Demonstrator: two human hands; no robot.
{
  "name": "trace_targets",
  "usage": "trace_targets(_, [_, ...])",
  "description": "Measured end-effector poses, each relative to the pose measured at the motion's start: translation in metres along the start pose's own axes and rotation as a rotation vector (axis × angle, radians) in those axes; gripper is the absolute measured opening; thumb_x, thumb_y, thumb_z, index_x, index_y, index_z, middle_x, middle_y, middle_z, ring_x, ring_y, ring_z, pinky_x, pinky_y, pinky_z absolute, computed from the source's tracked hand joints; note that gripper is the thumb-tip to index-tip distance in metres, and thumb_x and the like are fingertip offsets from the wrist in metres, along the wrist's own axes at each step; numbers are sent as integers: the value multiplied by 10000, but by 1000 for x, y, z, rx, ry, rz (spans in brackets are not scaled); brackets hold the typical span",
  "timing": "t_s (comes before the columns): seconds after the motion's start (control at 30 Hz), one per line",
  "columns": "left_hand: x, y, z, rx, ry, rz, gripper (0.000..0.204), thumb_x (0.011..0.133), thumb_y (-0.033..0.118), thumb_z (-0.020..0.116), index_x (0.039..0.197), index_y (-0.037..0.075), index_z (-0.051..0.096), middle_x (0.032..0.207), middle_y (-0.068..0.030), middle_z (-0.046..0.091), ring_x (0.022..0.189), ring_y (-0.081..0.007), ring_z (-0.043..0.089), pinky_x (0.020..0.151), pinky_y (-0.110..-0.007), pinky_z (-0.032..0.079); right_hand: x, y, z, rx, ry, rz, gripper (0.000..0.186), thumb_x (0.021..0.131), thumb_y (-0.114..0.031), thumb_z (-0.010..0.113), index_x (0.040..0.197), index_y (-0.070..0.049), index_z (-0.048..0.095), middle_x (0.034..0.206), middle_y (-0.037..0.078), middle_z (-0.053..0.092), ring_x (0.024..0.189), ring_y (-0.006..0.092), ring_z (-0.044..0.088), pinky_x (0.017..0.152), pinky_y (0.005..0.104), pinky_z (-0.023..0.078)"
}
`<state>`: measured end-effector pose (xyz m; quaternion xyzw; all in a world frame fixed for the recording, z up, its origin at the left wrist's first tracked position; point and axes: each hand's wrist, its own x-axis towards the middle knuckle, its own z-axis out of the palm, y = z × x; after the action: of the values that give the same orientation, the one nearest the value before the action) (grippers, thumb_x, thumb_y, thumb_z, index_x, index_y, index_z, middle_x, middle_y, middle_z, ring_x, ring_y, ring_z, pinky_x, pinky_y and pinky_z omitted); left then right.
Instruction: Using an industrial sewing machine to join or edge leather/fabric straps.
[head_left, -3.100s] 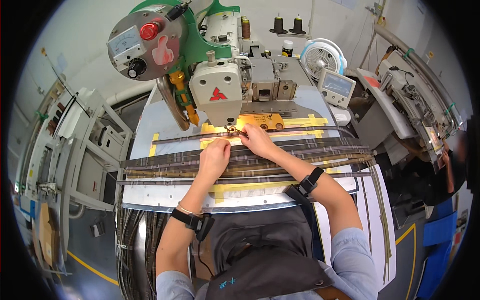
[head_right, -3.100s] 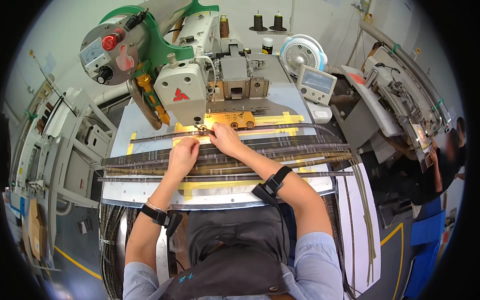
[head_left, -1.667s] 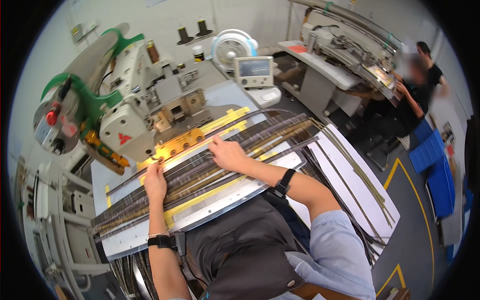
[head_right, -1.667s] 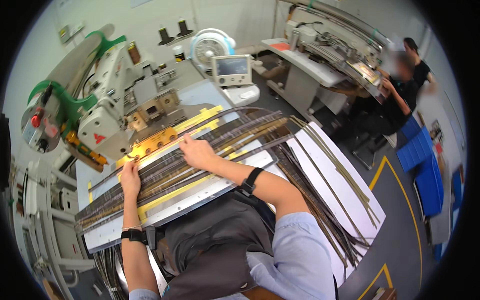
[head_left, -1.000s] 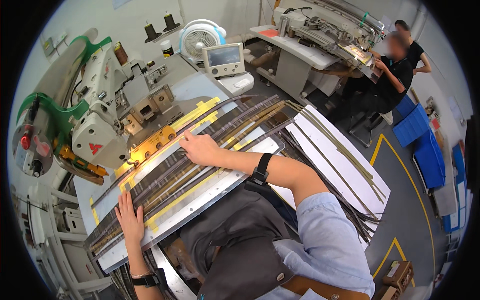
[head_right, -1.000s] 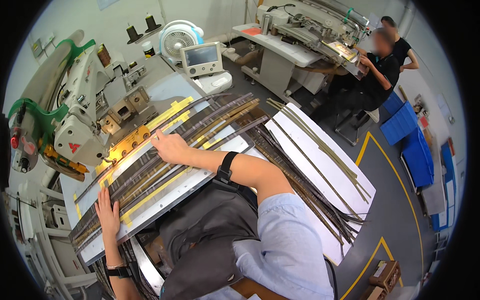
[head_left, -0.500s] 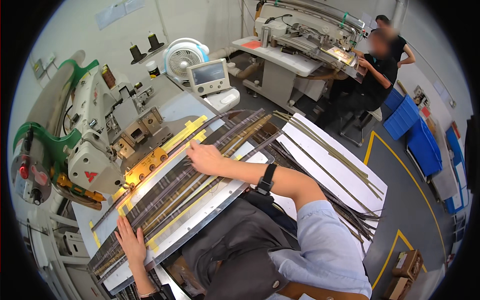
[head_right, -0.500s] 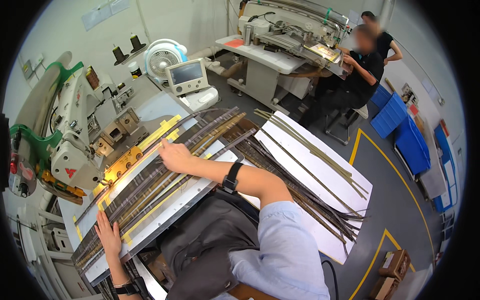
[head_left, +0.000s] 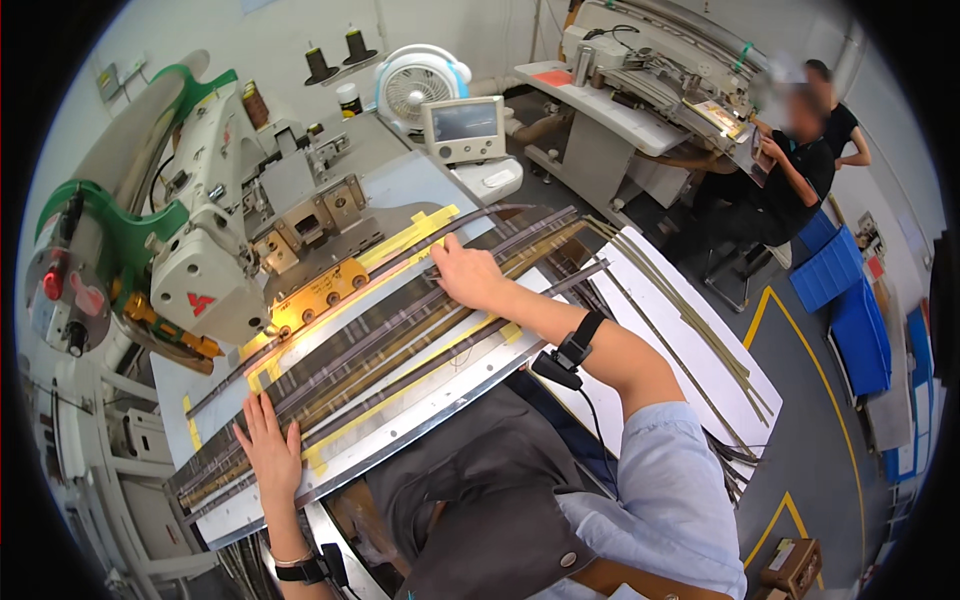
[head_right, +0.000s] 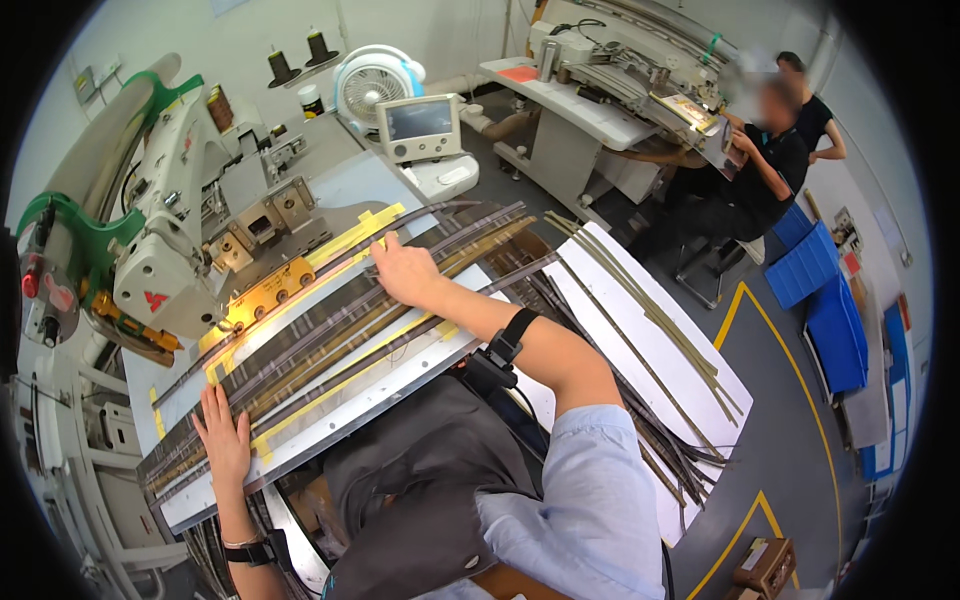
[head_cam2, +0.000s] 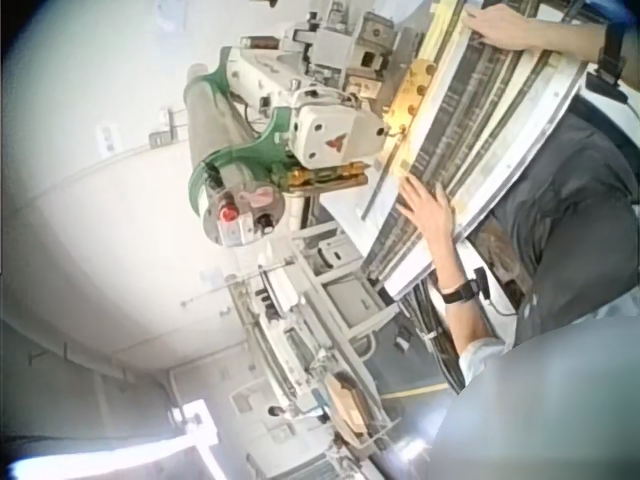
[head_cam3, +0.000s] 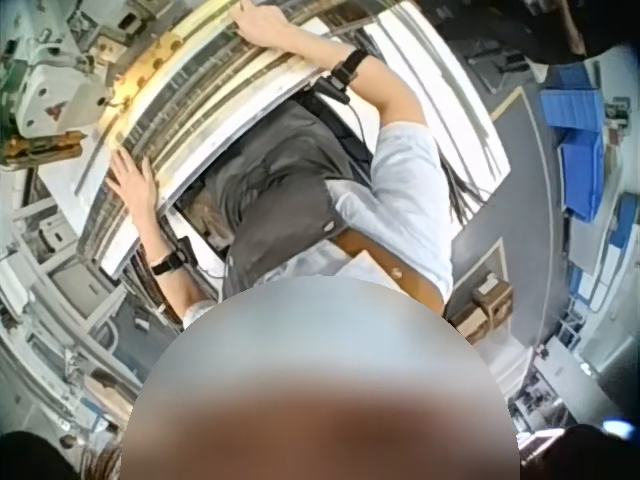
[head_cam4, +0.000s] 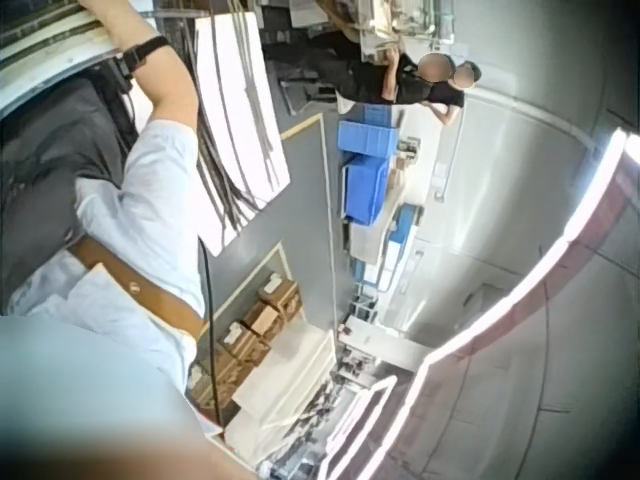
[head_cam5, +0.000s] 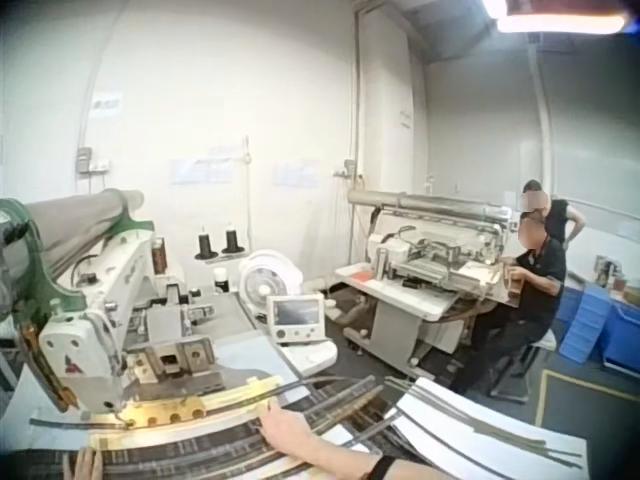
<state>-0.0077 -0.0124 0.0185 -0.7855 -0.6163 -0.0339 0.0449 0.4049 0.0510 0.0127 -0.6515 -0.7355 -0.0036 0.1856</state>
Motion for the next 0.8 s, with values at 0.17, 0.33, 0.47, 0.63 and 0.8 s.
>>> trace_targets(0.17, [-1,-3,4,-61,16,55,584,944,229,450,1464,56,245,1532,-122,219,1425,-268,175,1136,-504,128,-1,0,3,4,11,19,364,777,-200,681,1039,-54,475,1036,194,504,756,368,642,647,465,519])
trace_targets(0.33, [0,-6,1,-116,29,73,709,875,318,541,1464,56,247,1538,-116,214,1428,-289,156,1137,-500,106,-5,-3,-5,39,42,-27,331,792,-230,681,1005,-53,499,1023,184,500,775,368,634,653,469,512])
trace_targets(0.47, [-1,-7,1,-124,47,71,725,866,358,560,1449,38,270,1524,-131,238,1418,-297,179,1127,-512,121,-33,-28,-14,105,52,-152,330,818,-295,656,1015,-52,549,1061,157,503,800,329,635,641,460,508])
trace_targets(0.63, [2,-5,5,-126,96,25,669,889,383,545,1408,17,334,1467,-147,319,1388,-307,240,1110,-529,163,-53,-47,-14,63,27,-314,458,826,-358,627,1162,-60,539,1233,149,501,818,313,653,638,421,537])
trace_targets(0.8, [7,4,7,-108,144,-69,632,906,392,523,1392,24,358,1436,-145,352,1379,-302,258,1098,-553,187,-34,-17,-10,-101,26,-190,504,834,-362,609,1229,-61,525,1318,159,491,773,327,667,633,416,542])
